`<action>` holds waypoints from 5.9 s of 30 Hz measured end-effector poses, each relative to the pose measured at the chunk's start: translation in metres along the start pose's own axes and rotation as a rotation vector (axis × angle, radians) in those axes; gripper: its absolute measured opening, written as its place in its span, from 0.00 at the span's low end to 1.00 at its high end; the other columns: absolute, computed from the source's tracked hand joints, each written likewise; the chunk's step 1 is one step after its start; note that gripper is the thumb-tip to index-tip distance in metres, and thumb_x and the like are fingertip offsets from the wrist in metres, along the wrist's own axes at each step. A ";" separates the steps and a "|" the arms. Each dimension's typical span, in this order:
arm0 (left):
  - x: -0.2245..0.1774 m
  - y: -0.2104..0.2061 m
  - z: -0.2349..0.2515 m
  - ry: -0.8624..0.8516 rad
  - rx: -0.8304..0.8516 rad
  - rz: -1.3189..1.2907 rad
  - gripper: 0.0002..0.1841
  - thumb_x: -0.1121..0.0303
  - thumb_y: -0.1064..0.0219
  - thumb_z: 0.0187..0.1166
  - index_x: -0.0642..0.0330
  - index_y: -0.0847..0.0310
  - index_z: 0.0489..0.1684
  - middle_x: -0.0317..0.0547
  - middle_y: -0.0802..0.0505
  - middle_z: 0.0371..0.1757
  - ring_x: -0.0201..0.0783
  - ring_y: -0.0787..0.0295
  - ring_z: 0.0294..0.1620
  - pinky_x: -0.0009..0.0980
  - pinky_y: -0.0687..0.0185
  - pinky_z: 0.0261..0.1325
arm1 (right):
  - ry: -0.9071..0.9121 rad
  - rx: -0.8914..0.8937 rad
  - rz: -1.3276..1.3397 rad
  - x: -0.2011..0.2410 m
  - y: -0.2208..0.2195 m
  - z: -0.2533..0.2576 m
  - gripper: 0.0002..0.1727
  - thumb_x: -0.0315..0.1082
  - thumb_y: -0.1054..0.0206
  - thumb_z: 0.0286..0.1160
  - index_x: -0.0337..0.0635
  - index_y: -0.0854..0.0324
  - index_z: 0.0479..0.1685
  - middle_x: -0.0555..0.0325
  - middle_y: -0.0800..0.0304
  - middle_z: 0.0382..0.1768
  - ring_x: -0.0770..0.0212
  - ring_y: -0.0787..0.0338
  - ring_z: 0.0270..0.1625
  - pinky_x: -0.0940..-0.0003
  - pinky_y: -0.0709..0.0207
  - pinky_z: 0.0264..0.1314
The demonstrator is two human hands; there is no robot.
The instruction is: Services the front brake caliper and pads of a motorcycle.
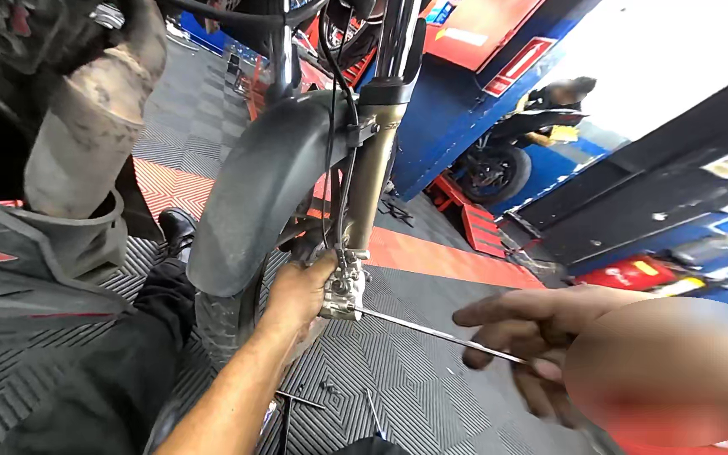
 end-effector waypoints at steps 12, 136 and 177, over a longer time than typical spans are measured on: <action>-0.005 0.022 0.010 -0.069 -0.146 0.274 0.26 0.37 0.30 0.76 0.53 0.11 0.45 0.47 0.07 0.33 0.43 0.08 0.32 0.47 0.11 0.36 | 0.480 -0.630 -1.733 0.028 -0.052 -0.010 0.13 0.36 0.50 0.81 0.46 0.18 0.44 0.60 0.29 0.15 0.55 0.25 0.15 0.59 0.36 0.13; -0.012 0.011 -0.004 -0.102 0.011 0.241 0.26 0.41 0.38 0.84 0.59 0.10 0.42 0.50 0.05 0.34 0.44 0.06 0.34 0.44 0.07 0.38 | 0.178 -1.290 -0.548 -0.023 0.012 -0.074 0.23 0.53 0.42 0.85 0.57 0.21 0.73 0.66 0.06 0.35 0.64 0.08 0.25 0.62 0.10 0.25; 0.000 0.004 -0.006 -0.083 0.040 0.053 0.27 0.43 0.41 0.87 0.59 0.09 0.43 0.52 0.07 0.34 0.42 0.09 0.31 0.39 0.10 0.34 | 0.901 -0.665 0.564 -0.011 0.010 -0.005 0.36 0.71 0.49 0.80 0.48 0.15 0.57 0.53 0.08 0.45 0.55 0.07 0.51 0.53 0.12 0.60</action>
Point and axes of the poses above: each hand's wrist, its own z-axis towards the middle knuckle, its own y-axis out of the back of the hand, x = y × z, the point moved 8 cm from there along z, towards the middle knuckle
